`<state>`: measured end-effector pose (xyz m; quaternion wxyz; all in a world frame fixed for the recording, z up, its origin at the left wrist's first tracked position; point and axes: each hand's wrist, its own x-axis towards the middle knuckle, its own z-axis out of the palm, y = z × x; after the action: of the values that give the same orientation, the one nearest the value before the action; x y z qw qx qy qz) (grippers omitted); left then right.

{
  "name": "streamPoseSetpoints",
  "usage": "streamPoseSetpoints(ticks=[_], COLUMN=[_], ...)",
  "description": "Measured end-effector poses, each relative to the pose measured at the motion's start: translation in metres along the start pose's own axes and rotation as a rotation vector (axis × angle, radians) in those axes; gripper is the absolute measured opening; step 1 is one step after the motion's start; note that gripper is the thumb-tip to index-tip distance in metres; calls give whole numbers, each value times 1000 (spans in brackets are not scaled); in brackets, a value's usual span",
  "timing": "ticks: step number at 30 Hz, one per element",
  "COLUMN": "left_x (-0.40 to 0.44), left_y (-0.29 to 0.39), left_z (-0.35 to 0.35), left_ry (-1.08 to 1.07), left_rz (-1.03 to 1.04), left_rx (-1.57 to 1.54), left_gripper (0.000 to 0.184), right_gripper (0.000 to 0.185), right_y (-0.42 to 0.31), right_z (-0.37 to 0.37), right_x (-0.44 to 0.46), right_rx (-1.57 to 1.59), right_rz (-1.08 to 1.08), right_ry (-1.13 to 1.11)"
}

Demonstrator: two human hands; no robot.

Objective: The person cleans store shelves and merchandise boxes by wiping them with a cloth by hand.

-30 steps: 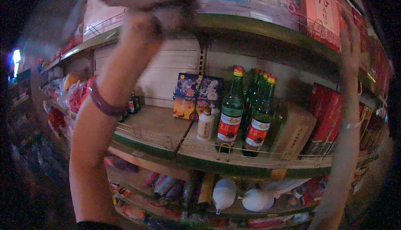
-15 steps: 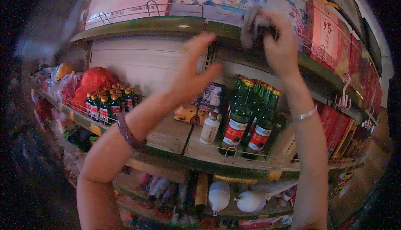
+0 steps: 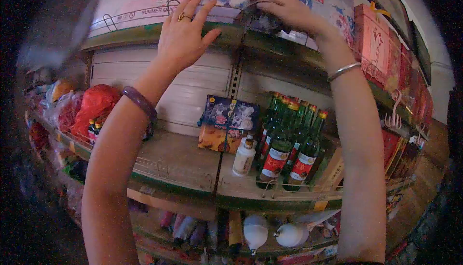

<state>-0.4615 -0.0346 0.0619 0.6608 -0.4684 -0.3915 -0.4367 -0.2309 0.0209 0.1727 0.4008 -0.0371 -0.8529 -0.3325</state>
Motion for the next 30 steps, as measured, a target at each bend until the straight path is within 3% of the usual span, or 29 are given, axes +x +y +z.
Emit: streamPoseSetpoints(ticks=[1,2,5,8,11,17,26,30], left_x=[1,1,8,7,4,2,0,1], left_y=[-1,-1,-6,-5,-4,-7,-9,-10], left_z=[-1,0,8,12,12,13,14,14], left_ry=[-2,-9,-2,70,97,117,120,116], left_rz=[-4,-7,-41,-35,-46,-32,-29,-19], left_rx=[-4,-9,-93,-70,-64,-66,-84,-80], left_gripper=[55,54,50,46,46,44,45,45], right_gripper=[32,33,31,29,32,39,35,37], right_y=[3,5,-9,-8,-7,-18,-26,-5], right_z=[-10,-15,-9,14,17,31,36,38], right_x=[1,-1,-5,0,5,11,23,16], right_rx=[275,285,279,16,-269,-538,-464,-500], right_rz=[36,173,152,82,-138,25,360,19], right_ry=[-59,-32,279,-16,58,98,174,149])
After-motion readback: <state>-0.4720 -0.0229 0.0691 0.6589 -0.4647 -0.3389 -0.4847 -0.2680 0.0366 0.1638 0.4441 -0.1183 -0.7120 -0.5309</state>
